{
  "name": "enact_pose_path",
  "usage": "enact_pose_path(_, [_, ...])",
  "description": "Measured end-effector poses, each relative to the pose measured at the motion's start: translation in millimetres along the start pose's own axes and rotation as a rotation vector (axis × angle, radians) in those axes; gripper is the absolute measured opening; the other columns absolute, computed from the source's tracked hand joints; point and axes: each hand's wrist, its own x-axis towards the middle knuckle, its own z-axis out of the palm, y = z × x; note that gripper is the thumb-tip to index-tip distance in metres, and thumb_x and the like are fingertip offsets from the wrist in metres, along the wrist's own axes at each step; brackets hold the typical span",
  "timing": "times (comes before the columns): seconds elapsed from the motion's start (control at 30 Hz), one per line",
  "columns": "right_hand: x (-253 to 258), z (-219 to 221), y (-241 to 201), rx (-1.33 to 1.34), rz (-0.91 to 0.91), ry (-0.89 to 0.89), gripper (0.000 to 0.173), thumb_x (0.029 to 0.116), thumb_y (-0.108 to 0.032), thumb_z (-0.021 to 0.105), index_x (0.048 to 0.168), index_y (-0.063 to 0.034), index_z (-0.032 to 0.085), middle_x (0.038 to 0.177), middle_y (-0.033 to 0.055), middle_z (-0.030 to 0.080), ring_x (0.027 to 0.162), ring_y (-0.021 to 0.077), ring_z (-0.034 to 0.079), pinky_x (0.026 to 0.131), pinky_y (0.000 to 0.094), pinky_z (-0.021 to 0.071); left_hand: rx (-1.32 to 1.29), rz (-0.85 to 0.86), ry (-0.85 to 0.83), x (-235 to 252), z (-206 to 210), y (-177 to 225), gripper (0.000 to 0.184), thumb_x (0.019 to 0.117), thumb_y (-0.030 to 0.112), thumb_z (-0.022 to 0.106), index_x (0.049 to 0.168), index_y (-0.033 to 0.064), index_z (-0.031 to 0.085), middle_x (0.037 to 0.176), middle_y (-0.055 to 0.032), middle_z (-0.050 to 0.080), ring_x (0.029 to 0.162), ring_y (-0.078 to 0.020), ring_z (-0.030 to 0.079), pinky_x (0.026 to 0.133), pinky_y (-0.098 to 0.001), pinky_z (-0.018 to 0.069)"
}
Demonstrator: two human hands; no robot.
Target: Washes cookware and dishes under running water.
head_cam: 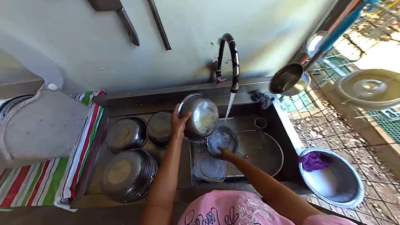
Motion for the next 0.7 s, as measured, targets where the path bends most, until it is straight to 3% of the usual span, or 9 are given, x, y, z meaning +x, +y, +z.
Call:
enact_pose_path(0.07, [-5.4,12.2,1.7,-0.288,0.036,-0.135,0.049,0.108,-0.034,0.049,0.142,0.001,0.056,0.139,0.0309,0.059,0.133,0.0498,0.053,0.109,0.0691,0.0385,-0.101,-0.087,0.196,5.6,-46.9,-14.3,0.066,0.0948,0.015,0.072,0.154,0.0083,0.043,0.149,-0.0195,0.051,0.132,-0.0309,0.055,0.106,-0.0494,0.0482])
enact_pose_path(0.13, [-10.8,6.5,-0.3,-0.402,0.048,-0.164,0.038,0.1071,-0.022,0.051,0.136,0.0003,0.061,0.137,0.031,0.06,0.131,0.0504,0.054,0.105,0.0698,0.0415,-0.176,-0.16,0.391,12.6,-85.9,-37.7,0.062,0.0992,0.02,0.067,0.154,0.0056,0.041,0.147,-0.0218,0.052,0.13,-0.0314,0.054,0.105,-0.0493,0.0469])
enact_pose_path(0.2, [-13.8,-4.4,1.7,-0.472,-0.005,-0.194,0.038,0.1049,-0.017,0.054,0.138,-0.0001,0.059,0.136,0.032,0.059,0.128,0.0517,0.055,0.103,0.0701,0.0428,-0.171,-0.205,0.495,18.5,-112.2,-71.7,0.072,0.0978,0.021,0.07,0.157,0.0023,0.032,0.154,-0.0243,0.043,0.138,-0.0331,0.046,0.111,-0.0495,0.0418])
enact_pose_path(0.23, [-14.3,-7.9,5.7,-0.492,-0.034,-0.225,0.043,0.1058,-0.022,0.054,0.143,-0.0006,0.055,0.138,0.032,0.058,0.13,0.0514,0.054,0.105,0.0702,0.0412,-0.119,-0.227,0.512,19.5,-119.5,-90.0,0.082,0.0952,0.021,0.073,0.159,0.0008,0.025,0.157,-0.0262,0.037,0.142,-0.035,0.041,0.114,-0.0501,0.0385])
enact_pose_path(0.3, [-14.9,-10.3,16.6,-0.517,-0.034,-0.284,0.056,0.1073,-0.035,0.052,0.15,0.0006,0.047,0.146,0.031,0.053,0.137,0.049,0.049,0.112,0.068,0.0358,0.059,-0.301,0.525,20.4,-123.8,-124.0,0.096,0.0887,0.028,0.081,0.161,0.0018,0.022,0.16,-0.0296,0.03,0.148,-0.0409,0.032,0.118,-0.0541,0.0312])
enact_pose_path(0.4, [-16.2,-10.0,27.9,-0.627,-0.04,-0.304,0.037,0.1028,-0.011,0.056,0.135,0.0063,0.059,0.139,0.0318,0.057,0.134,0.0498,0.051,0.11,0.0681,0.0384,0.207,-0.38,0.522,14.6,-116.3,-146.8,0.097,0.091,0.045,0.075,0.162,0.0076,0.022,0.16,-0.0327,0.027,0.149,-0.0476,0.026,0.118,-0.0596,0.0274])
enact_pose_path(0.47, [-18.6,-11.3,24.0,-0.673,-0.061,-0.316,0.034,0.1021,-0.006,0.054,0.133,0.0057,0.062,0.138,0.0311,0.058,0.133,0.0495,0.052,0.109,0.068,0.0389,0.256,-0.395,0.525,11.7,-111.3,-147.9,0.095,0.0919,0.048,0.073,0.162,0.008,0.023,0.157,-0.0329,0.033,0.146,-0.0474,0.031,0.117,-0.0592,0.0289])
enact_pose_path(0.63, [-21.4,-22.4,14.7,-0.801,-0.151,-0.394,0.035,0.1018,-0.002,0.052,0.136,0.007,0.057,0.134,0.0341,0.059,0.128,0.0525,0.055,0.103,0.0694,0.0424,0.309,-0.428,0.552,14.0,-102.0,-148.6,0.095,0.0931,0.052,0.07,0.163,0.0092,0.021,0.158,-0.0345,0.029,0.146,-0.0493,0.03,0.117,-0.0593,0.0291])
enact_pose_path(0.7, [-24.2,-31.3,15.0,-0.827,-0.202,-0.37,0.041,0.1016,-0.001,0.052,0.142,0.0033,0.053,0.137,0.0327,0.056,0.131,0.0514,0.052,0.104,0.0672,0.043,0.358,-0.435,0.596,9.9,-95.7,-147.3,0.097,0.0943,0.056,0.066,0.163,0.0081,0.018,0.161,-0.0364,0.018,0.148,-0.0523,0.024,0.118,-0.0596,0.0287])
